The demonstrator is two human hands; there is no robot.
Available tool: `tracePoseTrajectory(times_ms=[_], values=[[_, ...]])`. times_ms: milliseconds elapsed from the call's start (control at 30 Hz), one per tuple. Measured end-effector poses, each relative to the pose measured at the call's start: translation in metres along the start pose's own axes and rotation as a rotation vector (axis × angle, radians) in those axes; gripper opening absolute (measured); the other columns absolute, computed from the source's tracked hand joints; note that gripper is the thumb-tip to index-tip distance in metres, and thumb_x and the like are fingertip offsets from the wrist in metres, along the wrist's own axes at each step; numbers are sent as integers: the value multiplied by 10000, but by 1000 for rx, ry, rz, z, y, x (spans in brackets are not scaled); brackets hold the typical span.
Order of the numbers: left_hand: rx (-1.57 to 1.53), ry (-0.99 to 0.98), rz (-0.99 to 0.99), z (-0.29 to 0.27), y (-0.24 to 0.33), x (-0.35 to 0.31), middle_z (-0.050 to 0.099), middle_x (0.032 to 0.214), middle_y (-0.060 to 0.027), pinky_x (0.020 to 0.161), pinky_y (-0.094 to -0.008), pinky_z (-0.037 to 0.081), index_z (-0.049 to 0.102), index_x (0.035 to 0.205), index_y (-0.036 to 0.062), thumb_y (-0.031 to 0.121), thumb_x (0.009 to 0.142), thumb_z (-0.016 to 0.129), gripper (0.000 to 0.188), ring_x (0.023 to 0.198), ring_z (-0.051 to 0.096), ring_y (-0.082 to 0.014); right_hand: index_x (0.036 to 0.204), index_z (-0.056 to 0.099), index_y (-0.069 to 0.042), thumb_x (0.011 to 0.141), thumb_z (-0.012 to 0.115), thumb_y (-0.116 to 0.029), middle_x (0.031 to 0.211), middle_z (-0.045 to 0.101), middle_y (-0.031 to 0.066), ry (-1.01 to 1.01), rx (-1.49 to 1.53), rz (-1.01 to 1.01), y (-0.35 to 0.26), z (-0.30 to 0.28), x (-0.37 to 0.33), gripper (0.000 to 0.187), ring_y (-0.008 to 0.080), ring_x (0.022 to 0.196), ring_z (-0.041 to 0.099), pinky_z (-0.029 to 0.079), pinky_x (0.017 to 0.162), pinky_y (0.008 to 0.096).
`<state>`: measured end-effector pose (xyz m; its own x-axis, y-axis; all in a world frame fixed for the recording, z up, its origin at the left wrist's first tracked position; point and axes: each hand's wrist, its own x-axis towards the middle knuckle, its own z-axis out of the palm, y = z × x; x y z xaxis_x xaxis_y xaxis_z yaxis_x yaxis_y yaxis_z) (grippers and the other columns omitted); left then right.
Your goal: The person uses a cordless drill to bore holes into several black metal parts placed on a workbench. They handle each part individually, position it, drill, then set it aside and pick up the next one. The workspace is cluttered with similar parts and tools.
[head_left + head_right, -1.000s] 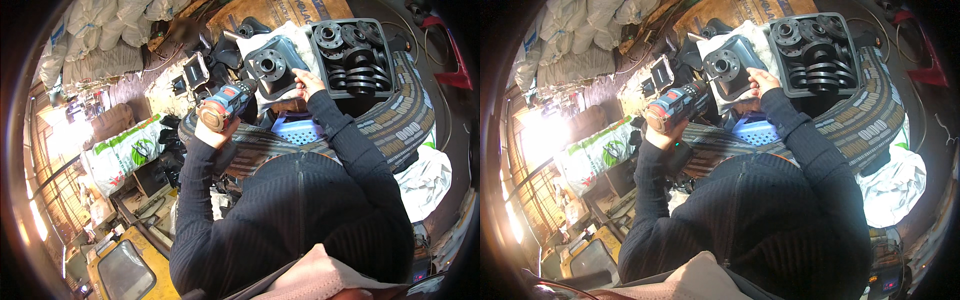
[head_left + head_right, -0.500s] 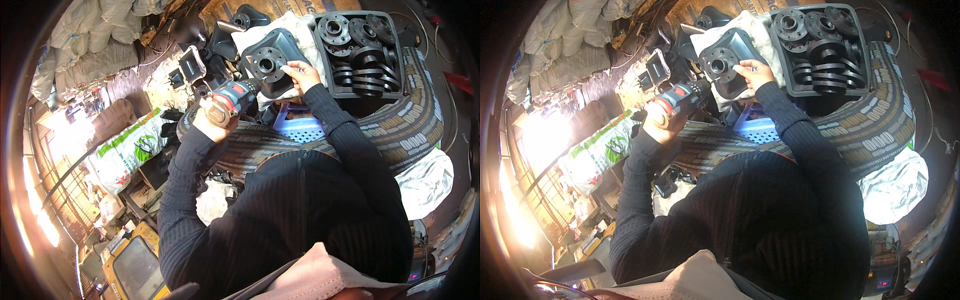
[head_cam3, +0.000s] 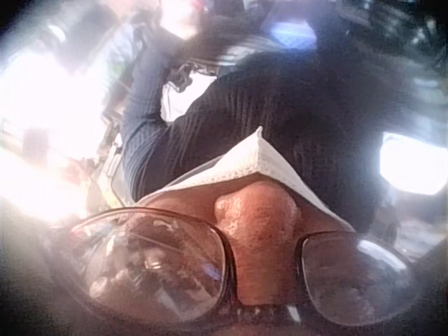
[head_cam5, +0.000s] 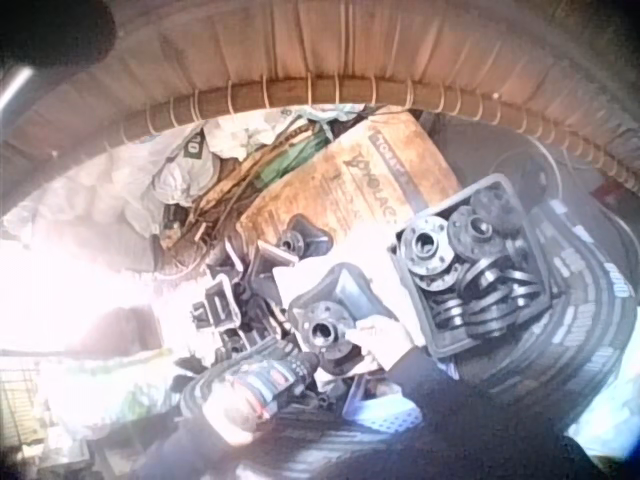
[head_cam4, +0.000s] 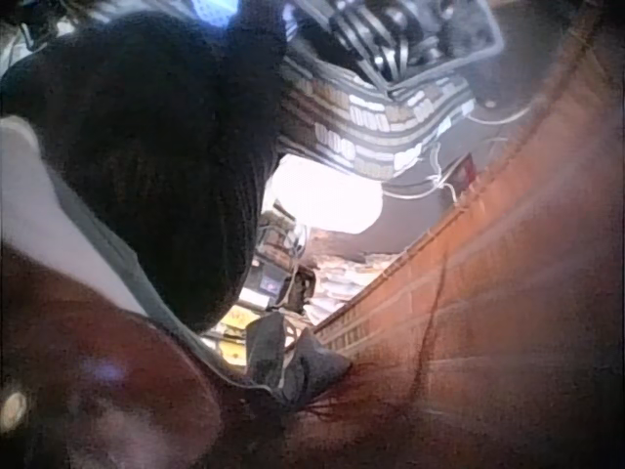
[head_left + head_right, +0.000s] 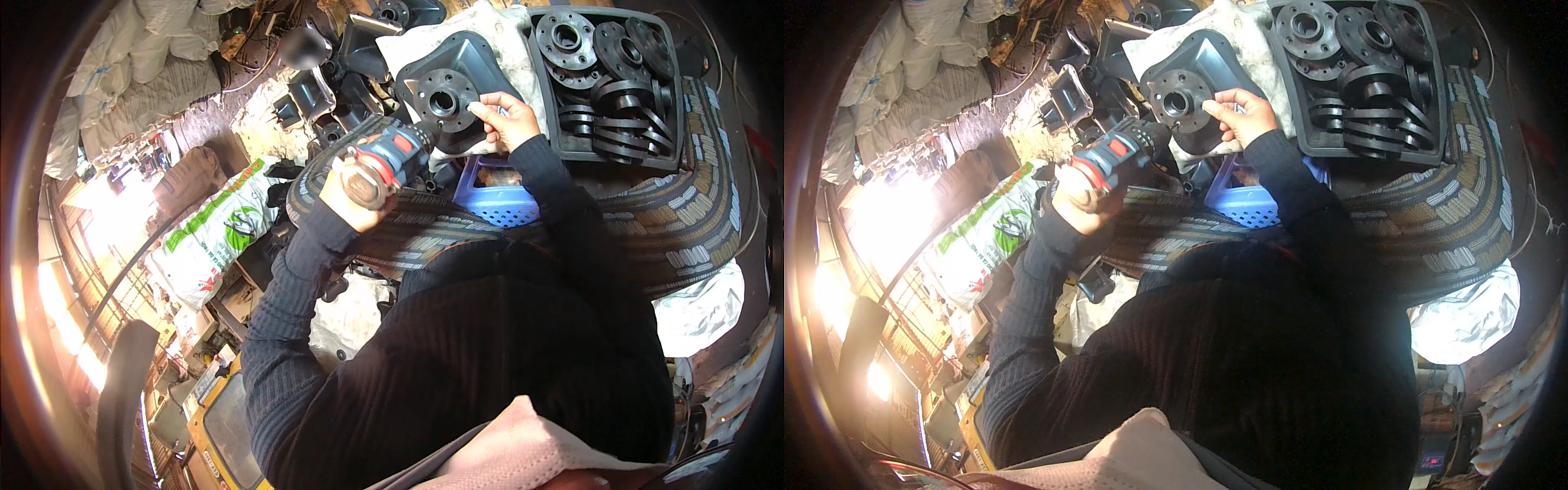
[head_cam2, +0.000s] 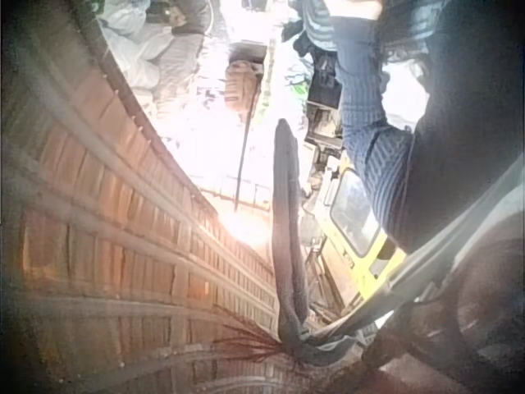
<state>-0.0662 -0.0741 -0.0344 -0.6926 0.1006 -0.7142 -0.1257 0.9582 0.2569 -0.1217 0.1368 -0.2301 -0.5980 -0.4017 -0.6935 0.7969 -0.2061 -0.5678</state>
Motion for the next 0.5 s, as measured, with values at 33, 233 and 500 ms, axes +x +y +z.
tracePoseTrajectory(times_ms=[33,233,500], values=[[10,26,53,2,-4,2,571,1061,-104,873,-338,440,529,1126,53,108,757,612,382,983,551,-250,936,619,-58,761,720,-213,737,526,-13,-19,-4,-19,0,-1,1,254,52,578,494,472,474,191],[215,74,108,18,-25,21,587,954,-64,758,-289,465,535,1122,91,90,764,600,364,859,554,-178,980,595,-19,765,715,-182,775,555,7,-65,55,-24,2,-3,6,295,68,616,525,517,526,211],[-827,293,-156,14,49,-33,550,592,-25,368,-245,398,479,1161,36,48,751,624,435,406,504,-98,1185,472,43,905,454,-76,1000,594,136,-306,470,1,-12,-33,-18,305,207,883,613,550,759,334]])
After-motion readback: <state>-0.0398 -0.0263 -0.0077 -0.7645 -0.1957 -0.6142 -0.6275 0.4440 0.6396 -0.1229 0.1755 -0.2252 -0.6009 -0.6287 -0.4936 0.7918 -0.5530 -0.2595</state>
